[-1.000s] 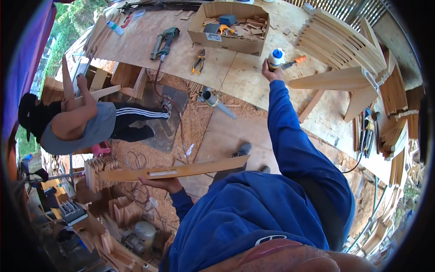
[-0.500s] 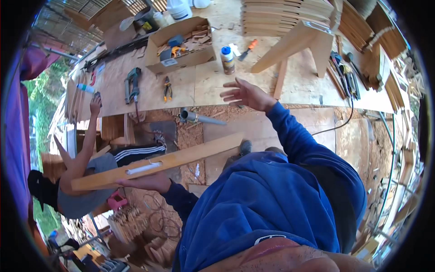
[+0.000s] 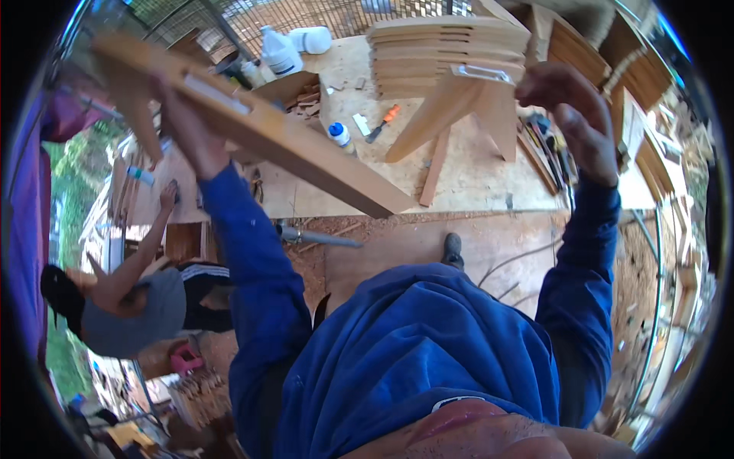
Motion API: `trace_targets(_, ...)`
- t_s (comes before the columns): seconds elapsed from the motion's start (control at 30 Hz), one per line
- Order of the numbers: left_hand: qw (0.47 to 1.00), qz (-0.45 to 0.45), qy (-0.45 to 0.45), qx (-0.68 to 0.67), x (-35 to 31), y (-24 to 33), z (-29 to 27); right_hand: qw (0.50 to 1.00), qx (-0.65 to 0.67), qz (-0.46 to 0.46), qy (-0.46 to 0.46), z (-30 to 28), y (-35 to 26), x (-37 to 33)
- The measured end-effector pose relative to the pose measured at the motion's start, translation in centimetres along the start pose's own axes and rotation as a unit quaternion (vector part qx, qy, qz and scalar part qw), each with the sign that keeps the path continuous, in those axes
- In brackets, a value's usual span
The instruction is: Apply glue and assemble wooden frame pieces for furniture production.
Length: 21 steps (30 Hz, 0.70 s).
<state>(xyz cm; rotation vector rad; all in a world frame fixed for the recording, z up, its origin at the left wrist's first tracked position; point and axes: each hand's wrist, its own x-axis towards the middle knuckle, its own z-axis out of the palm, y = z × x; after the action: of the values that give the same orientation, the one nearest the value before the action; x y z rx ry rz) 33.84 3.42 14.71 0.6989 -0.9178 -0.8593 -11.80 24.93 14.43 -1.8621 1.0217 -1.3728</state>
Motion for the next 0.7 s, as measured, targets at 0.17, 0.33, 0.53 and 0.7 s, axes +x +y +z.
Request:
trace_targets(0.17, 0.952, 0.088, -0.256, 0.145, 5.5, -3.1, 14.1, 0.995, -0.088, -0.039, -0.024, -8.9, -2.0, 3.2)
trace_targets(0.33, 0.863, 0.054, -0.423, 0.270, 6.7, -4.0, 24.6, 0.982, -0.153, -0.054, -0.100, -16.5, -0.6, 7.1)
trace_targets(0.53, 0.582, 0.014, -0.655, 0.482, 2.0, 0.0, 38.8, 0.854, -0.482, -0.179, -0.080, -24.8, -0.7, 12.7)
trace_targets(0.7, 0.405, 0.000, -0.798, 0.446, -4.0, -3.0, 49.3, 0.785, -0.596, -0.019, -0.169, -28.2, 0.6, 12.5)
